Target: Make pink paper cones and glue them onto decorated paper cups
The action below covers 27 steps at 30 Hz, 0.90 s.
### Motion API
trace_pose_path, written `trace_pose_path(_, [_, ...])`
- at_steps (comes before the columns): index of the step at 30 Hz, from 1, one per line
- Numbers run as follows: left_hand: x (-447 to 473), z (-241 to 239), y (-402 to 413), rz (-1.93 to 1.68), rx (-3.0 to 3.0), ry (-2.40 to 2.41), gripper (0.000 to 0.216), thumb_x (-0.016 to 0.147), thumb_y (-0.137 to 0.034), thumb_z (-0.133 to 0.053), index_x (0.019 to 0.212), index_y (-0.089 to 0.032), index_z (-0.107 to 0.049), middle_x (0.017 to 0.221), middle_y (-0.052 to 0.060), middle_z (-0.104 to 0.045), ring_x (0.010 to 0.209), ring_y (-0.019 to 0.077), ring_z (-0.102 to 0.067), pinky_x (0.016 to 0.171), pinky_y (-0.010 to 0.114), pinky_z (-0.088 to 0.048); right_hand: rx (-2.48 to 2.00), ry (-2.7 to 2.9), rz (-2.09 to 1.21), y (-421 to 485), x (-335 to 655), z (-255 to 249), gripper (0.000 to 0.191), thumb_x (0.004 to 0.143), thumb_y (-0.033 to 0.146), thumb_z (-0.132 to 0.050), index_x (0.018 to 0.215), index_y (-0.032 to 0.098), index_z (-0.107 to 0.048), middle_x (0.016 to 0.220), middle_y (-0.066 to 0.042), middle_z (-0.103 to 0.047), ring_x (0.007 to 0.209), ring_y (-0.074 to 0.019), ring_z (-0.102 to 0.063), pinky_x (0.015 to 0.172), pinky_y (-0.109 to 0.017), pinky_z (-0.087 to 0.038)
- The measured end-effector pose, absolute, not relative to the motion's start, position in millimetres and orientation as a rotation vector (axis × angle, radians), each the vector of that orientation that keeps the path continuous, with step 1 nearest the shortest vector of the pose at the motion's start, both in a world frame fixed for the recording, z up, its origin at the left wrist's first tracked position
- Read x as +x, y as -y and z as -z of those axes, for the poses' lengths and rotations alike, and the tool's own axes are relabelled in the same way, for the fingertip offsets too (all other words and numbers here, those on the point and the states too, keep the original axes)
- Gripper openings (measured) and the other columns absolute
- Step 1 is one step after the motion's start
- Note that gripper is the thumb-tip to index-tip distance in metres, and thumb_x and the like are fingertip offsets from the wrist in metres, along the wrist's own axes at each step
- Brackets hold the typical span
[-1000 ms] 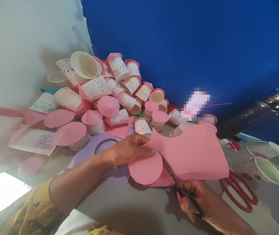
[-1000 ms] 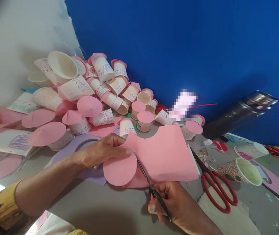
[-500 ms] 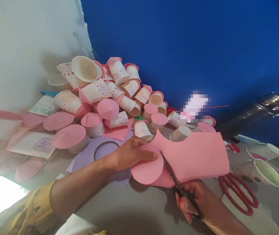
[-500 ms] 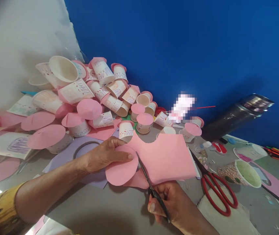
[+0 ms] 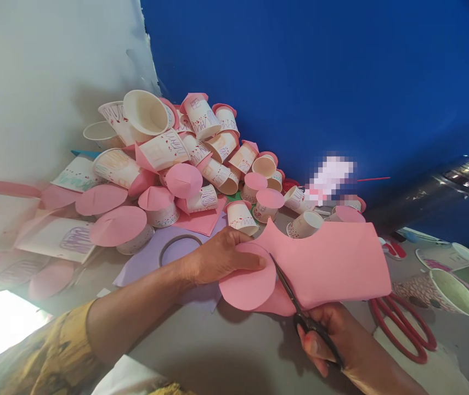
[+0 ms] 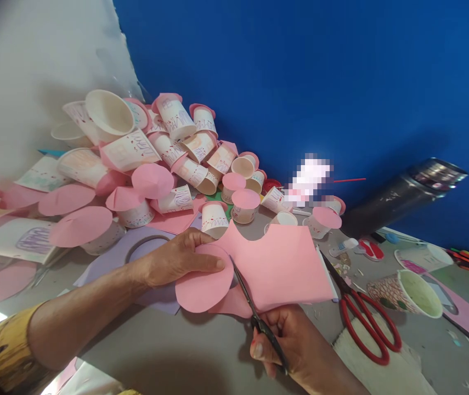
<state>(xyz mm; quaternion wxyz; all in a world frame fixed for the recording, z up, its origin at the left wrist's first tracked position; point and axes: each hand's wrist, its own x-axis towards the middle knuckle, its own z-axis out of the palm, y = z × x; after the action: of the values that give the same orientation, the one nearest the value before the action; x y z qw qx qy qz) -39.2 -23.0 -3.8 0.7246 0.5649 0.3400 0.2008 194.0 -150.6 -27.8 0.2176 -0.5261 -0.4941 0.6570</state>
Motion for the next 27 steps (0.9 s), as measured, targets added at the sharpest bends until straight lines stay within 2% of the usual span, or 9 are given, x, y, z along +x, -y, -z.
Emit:
trace_pose_path(5, [-39.4,3.5,21.7,-0.442,1.258,-0.761,0.026,0.071,-0.033,-0.077,0.061,-0.016,-0.06,0.06,-0.002,-0.056,0.055,0.0111,-0.048,0.049,0.024,-0.034,-1.414,1.28,-1.873,151.8,195.2,28.6,0.07,0.066,0.083,-0.07,0.058,0.017,-0.052,0.048,0.003,-0.045,0.05,-0.0069,-0.034,0.052,-0.026,-0.022])
trace_pose_path(8, [-38.9,4.4,20.5,-0.457,1.287,-0.797,0.031,0.071,-0.036,-0.076,0.058,-0.016,-0.056,0.058,-0.002,-0.052,0.054,0.0107,-0.045,0.05,0.025,-0.032,-1.397,1.111,-1.989,153.7,195.8,28.1,0.073,0.063,0.084,-0.072,0.076,0.013,-0.062,0.056,0.0,-0.055,0.051,-0.0061,-0.036,0.051,-0.024,-0.02])
trace_pose_path(10, [-38.7,5.5,19.6,-0.474,1.317,-0.857,0.032,0.071,-0.038,-0.076,0.059,-0.016,-0.056,0.059,-0.002,-0.051,0.055,0.0106,-0.043,0.051,0.026,-0.031,-1.347,1.011,-2.08,154.6,195.4,27.0,0.076,0.063,0.086,-0.07,0.084,0.013,-0.063,0.061,-0.002,-0.06,0.05,-0.0054,-0.036,0.05,-0.023,-0.019])
trace_pose_path(16, [-39.4,6.8,18.1,-0.538,1.322,-0.916,0.023,0.073,-0.037,-0.074,0.076,-0.016,-0.066,0.069,-0.002,-0.058,0.063,0.0127,-0.051,0.058,0.025,-0.038,-1.204,0.986,-2.107,154.2,191.9,29.0,0.074,0.07,0.086,-0.064,0.082,0.012,-0.064,0.063,-0.004,-0.064,0.045,-0.004,-0.033,0.046,-0.022,-0.021])
trace_pose_path(21, [-39.8,4.8,19.0,-0.417,1.278,-0.852,0.02,0.072,-0.035,-0.075,0.075,-0.016,-0.068,0.071,-0.001,-0.064,0.064,0.0138,-0.057,0.057,0.025,-0.041,-1.246,1.071,-2.079,153.3,191.9,33.8,0.073,0.066,0.083,-0.071,0.075,0.012,-0.062,0.049,0.001,-0.051,0.044,-0.004,-0.033,0.044,-0.021,-0.015])
trace_pose_path(27, [-40.1,6.5,19.0,-0.315,1.226,-0.828,0.024,0.064,-0.035,-0.079,0.069,-0.014,-0.068,0.066,0.001,-0.063,0.058,0.0138,-0.056,0.052,0.025,-0.039,-1.295,1.206,-1.967,152.9,193.6,35.2,0.071,0.066,0.081,-0.072,0.072,0.011,-0.064,0.049,-0.002,-0.055,0.048,-0.0069,-0.039,0.048,-0.023,-0.021])
